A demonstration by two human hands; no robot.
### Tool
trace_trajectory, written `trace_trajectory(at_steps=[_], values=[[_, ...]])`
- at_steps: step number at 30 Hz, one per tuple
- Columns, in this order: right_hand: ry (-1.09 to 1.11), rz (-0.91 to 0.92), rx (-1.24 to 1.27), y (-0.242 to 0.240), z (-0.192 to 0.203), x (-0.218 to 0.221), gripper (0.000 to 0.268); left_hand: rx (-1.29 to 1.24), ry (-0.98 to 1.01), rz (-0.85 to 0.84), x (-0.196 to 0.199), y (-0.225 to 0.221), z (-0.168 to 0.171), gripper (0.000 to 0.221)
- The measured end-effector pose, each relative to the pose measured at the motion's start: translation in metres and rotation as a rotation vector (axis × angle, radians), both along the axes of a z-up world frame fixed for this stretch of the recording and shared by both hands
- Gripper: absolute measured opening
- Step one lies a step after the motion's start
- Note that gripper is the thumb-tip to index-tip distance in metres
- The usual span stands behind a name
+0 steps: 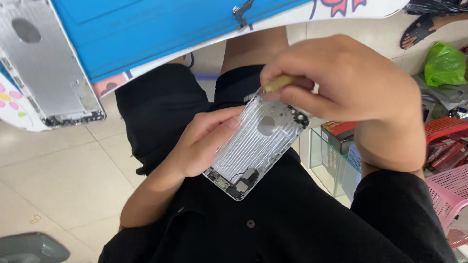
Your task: Disassembling and repairing the internal components of a mobile phone.
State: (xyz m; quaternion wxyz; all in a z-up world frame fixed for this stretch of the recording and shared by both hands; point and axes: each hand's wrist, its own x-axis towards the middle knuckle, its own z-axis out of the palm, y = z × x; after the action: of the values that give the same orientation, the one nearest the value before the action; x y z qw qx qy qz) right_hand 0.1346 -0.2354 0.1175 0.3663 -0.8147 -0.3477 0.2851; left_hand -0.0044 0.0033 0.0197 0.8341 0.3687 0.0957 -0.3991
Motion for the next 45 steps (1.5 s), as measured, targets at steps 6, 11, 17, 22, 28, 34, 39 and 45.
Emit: trace_trajectory(at_steps=[6, 11, 17, 22, 28, 34, 39, 45], values=[[-0.193, 0.235, -0.061, 0.027, 0.029, -0.036, 0.024, -0.048, -0.060, -0.005, -0.013, -0.003, -0.005, 0.043], [-0.367, 0.262, -0.169, 0.035, 0.035, -0.056, 0.016, -0.048, -0.144, -0.049, -0.014, -0.006, 0.006, 0.042], [-0.564, 0.316, -0.233, 0.041, 0.043, -0.063, 0.017, 0.021, -0.261, -0.090, -0.011, -0.004, 0.018, 0.040], [-0.608, 0.341, -0.228, 0.041, 0.046, -0.062, 0.022, 0.085, -0.302, -0.164, -0.013, -0.002, 0.018, 0.040], [-0.476, 0.391, -0.091, 0.038, 0.045, -0.057, 0.035, 0.022, -0.345, -0.107, -0.013, -0.002, 0.017, 0.042], [-0.462, 0.376, -0.094, 0.040, 0.042, -0.054, 0.026, -0.023, -0.330, -0.111, -0.018, 0.000, 0.014, 0.042], [-0.441, 0.356, -0.109, 0.039, 0.037, -0.049, 0.018, -0.046, -0.314, -0.130, -0.017, 0.002, 0.011, 0.055], [-0.441, 0.353, -0.074, 0.039, 0.039, -0.049, 0.020, -0.101, -0.256, -0.163, -0.009, 0.003, 0.017, 0.072]])
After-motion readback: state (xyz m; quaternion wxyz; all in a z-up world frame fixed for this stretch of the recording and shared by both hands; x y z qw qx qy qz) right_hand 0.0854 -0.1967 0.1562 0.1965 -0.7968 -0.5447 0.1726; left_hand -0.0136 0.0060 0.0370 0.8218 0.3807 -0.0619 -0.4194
